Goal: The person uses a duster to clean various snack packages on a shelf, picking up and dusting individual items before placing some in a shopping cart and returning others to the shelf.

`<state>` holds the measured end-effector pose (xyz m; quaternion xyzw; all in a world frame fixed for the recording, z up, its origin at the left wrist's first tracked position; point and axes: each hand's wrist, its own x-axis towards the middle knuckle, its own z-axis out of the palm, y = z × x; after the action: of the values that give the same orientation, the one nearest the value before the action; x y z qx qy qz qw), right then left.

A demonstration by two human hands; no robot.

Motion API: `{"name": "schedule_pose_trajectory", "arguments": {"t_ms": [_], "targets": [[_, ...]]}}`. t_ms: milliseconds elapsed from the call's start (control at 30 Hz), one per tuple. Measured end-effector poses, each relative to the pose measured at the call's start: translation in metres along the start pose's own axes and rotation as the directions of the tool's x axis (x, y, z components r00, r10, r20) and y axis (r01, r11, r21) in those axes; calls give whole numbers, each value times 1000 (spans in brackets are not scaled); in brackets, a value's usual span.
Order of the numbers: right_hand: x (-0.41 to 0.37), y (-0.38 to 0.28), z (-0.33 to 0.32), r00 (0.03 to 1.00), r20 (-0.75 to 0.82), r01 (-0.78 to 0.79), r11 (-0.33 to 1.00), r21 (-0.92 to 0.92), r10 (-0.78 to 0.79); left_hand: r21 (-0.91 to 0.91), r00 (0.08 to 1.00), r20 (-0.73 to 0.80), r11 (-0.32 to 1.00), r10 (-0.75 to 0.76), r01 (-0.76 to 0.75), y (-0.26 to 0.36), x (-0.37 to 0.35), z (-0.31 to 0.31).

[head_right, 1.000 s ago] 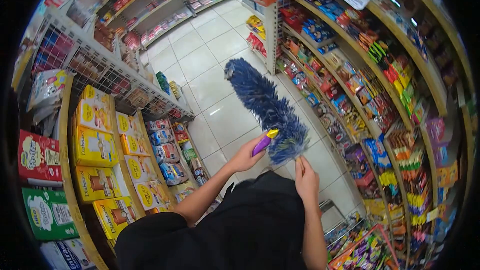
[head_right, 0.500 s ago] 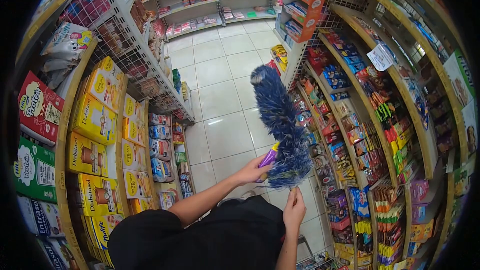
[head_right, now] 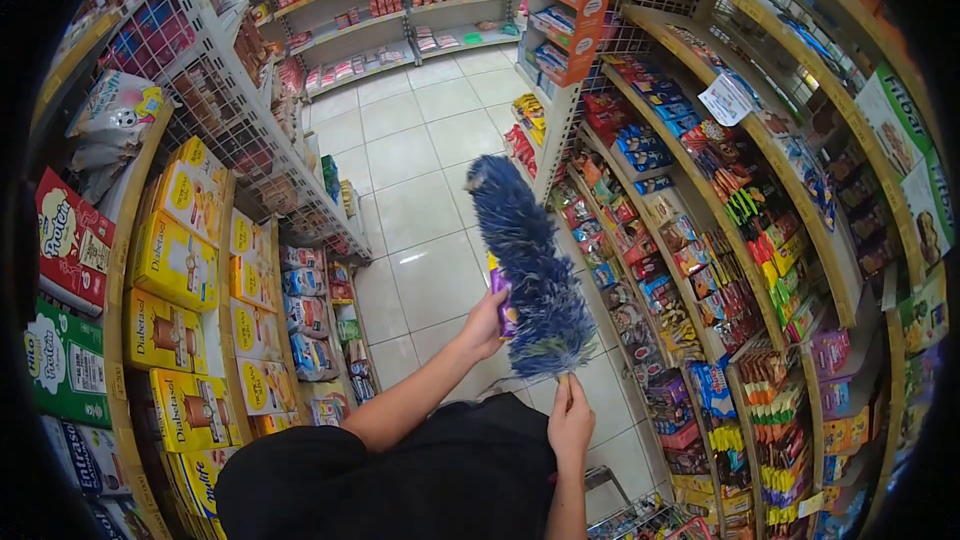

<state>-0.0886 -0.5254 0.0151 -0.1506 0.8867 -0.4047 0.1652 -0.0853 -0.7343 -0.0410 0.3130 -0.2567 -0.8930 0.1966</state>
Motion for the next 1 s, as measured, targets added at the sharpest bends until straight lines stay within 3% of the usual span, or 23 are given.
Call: {"name": "schedule_pose_trajectory", "arguments": {"t_ms": [33,133,267,300,400,433,533,567,667,700,767,833,1000], "targets": [[1,3,-1,999,-36,-7,1000,-15,6,41,1000,8,999,-7,6,4,2,-1],[-3,14,-4,992,-128,-5,1000,-19,3,-177,991,93,978,-99,114,22,6,-2],[-14,18,-8,993,-116,23,995,97,-12,-58,987,160,998,-15,25,34,17,4],[-15,15,-6,995,-96,20,991,131,-8,-49,994,-64,995,86,-89,29,8,24],[-18,-12,-2,1000,-19,-1,986,168,4,-72,984,176,997,-20,33,6,37,8],[-19,-18,-1,1000,-18,-14,990,140,17,-117,980,166,985,-107,127,21,20,20],[-22,-22,0,999,-7,36,997,70,-36,-63,966,-96,967,241,-248,23,25,30],[-21,-17,5,999,-9,51,996,74,-50,-114,932,28,927,362,-357,24,36,21],[-26,-21,5,998,2,59,997,-42,-59,-278,974,204,960,100,-40,37,29,8],[-25,-22,4,997,-7,79,994,-71,-79,-227,970,239,974,37,18,35,29,6],[-22,-18,3,997,-26,72,996,-57,-74,90,990,138,996,4,-16,-5,42,-17],[-18,-16,1,998,-42,45,999,-21,-46,167,987,151,985,-61,36,-19,16,-12],[-19,-13,0,995,-87,-30,996,84,38,-100,882,228,891,-412,442,-38,-4,-16]]}}
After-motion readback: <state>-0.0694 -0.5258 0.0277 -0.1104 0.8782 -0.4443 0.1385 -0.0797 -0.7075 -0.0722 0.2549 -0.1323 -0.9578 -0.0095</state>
